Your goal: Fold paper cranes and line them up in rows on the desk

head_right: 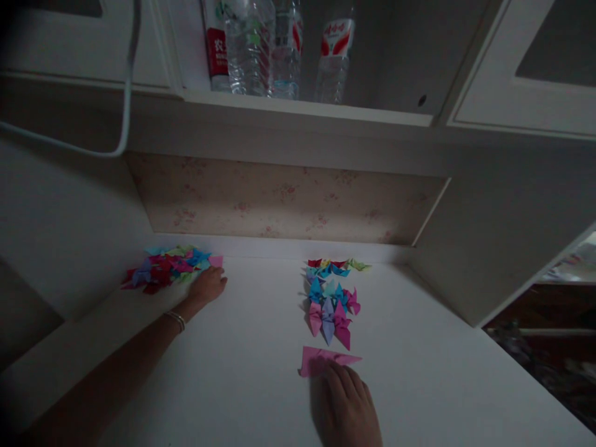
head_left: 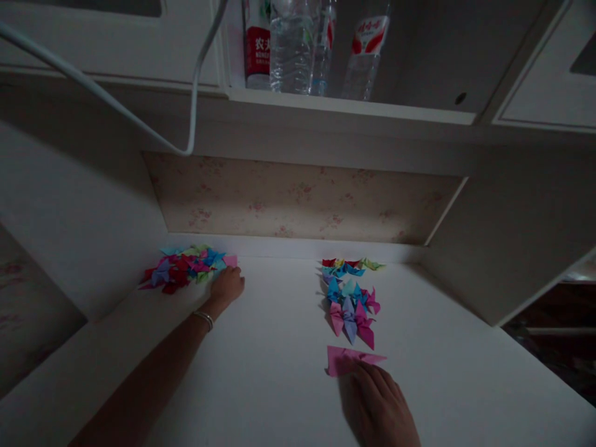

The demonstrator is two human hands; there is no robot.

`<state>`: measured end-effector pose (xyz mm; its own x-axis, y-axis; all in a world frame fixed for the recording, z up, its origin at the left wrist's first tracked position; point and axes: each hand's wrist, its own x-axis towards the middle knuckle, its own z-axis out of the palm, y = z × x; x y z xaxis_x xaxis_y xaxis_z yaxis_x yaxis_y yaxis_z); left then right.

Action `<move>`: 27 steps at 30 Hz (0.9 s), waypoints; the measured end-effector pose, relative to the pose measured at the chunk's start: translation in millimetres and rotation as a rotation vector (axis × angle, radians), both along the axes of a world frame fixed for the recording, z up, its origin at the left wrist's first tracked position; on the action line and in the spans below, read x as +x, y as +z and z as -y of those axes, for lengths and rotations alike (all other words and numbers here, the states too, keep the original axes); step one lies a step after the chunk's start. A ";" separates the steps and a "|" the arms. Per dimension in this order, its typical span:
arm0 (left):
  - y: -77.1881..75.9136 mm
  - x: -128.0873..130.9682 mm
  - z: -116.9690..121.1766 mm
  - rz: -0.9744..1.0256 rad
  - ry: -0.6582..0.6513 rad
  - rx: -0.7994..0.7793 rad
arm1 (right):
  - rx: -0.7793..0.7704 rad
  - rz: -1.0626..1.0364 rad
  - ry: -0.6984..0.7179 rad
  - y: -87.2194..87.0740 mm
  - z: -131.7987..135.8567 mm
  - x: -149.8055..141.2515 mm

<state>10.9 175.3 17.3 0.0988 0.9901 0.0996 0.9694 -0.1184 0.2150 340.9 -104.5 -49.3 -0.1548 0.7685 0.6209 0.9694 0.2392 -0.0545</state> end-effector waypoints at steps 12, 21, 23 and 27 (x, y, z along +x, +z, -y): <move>-9.6 -7.1 -5.1 -0.110 0.060 -0.047 | 0.011 -0.037 0.067 7.7 1.0 -3.8; 6.3 -19.3 36.3 0.140 0.034 -0.090 | -0.082 -0.141 0.092 5.5 7.6 -15.3; 7.3 -17.9 52.3 0.263 0.027 -0.131 | -0.131 -0.320 0.123 15.2 6.4 -32.2; 1.8 -5.1 101.4 0.560 -0.074 -0.239 | -0.332 -0.785 0.185 42.7 -6.6 -81.6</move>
